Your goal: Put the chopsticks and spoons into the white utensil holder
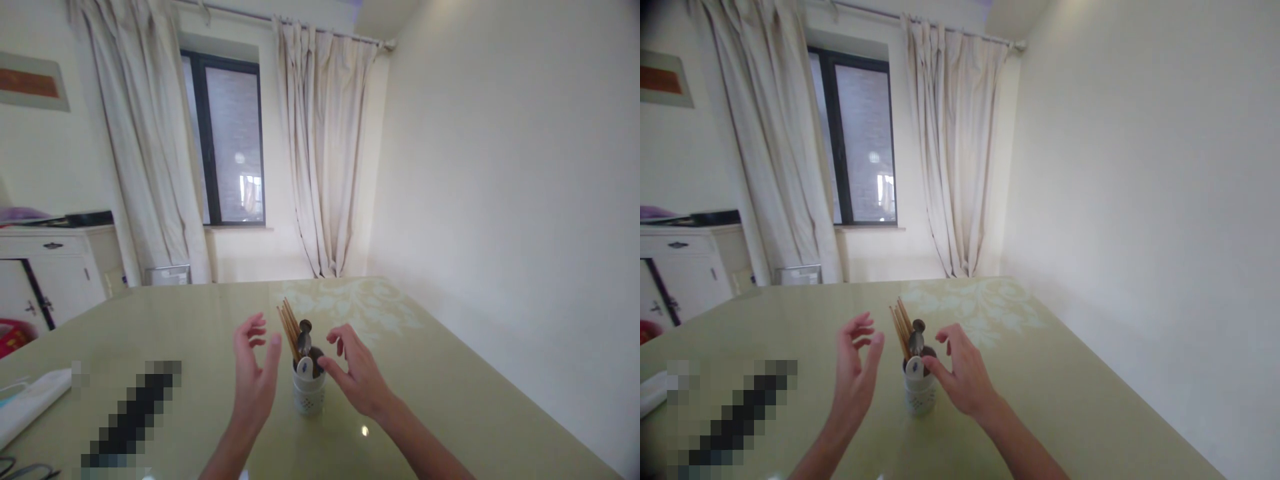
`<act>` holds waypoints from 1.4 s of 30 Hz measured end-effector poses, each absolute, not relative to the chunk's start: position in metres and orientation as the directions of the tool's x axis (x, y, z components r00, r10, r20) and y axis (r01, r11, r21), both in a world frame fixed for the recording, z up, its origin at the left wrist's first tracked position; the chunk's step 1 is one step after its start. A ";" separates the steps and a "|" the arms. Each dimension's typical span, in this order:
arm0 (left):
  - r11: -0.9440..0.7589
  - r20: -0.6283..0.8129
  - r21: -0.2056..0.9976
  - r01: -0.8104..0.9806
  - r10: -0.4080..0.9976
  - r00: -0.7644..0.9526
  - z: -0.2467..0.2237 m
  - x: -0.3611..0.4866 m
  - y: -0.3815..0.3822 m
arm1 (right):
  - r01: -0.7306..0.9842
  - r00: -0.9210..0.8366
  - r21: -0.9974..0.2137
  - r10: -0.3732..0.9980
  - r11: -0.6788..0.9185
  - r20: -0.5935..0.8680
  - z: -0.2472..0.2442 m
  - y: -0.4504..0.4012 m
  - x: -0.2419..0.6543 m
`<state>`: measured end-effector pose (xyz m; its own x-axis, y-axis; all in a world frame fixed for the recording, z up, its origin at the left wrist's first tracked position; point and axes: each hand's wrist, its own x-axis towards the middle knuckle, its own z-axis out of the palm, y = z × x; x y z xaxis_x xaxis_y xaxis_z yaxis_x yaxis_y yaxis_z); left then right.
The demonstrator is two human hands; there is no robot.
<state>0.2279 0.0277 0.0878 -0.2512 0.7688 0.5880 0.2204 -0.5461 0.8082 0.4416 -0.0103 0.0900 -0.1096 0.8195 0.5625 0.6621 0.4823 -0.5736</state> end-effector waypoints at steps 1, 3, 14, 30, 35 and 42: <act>-0.523 0.570 0.819 0.235 0.788 -0.232 0.068 0.230 0.026 | 0.608 -0.099 -0.625 0.828 0.489 0.551 0.072 -0.010 0.444; -0.464 0.501 0.850 0.249 0.858 -0.114 0.034 0.235 0.023 | 0.478 -0.111 -0.741 0.870 0.471 0.481 0.041 -0.008 0.445; -0.282 0.239 0.956 0.086 0.913 0.331 0.004 0.243 0.019 | 0.352 -0.068 -0.881 0.948 0.315 0.312 0.009 -0.009 0.452; -0.357 0.190 0.877 0.321 0.872 0.451 -0.021 0.249 0.025 | 0.330 0.059 -0.869 0.911 0.368 0.408 0.018 -0.006 0.420; -0.309 0.102 0.828 0.468 0.903 0.417 -0.027 0.243 0.024 | 0.413 0.169 -0.854 0.895 0.315 0.412 0.023 0.007 0.457; -0.323 0.062 0.770 0.550 0.896 0.440 -0.021 0.243 0.018 | 0.481 0.402 -0.852 0.812 0.206 0.423 0.011 0.035 0.537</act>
<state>0.2434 0.0178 -0.0206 0.4400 0.8959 0.0616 0.5497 -0.3229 0.7705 0.5366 0.0348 0.0114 0.4023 0.8117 0.4234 0.4814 0.2058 -0.8520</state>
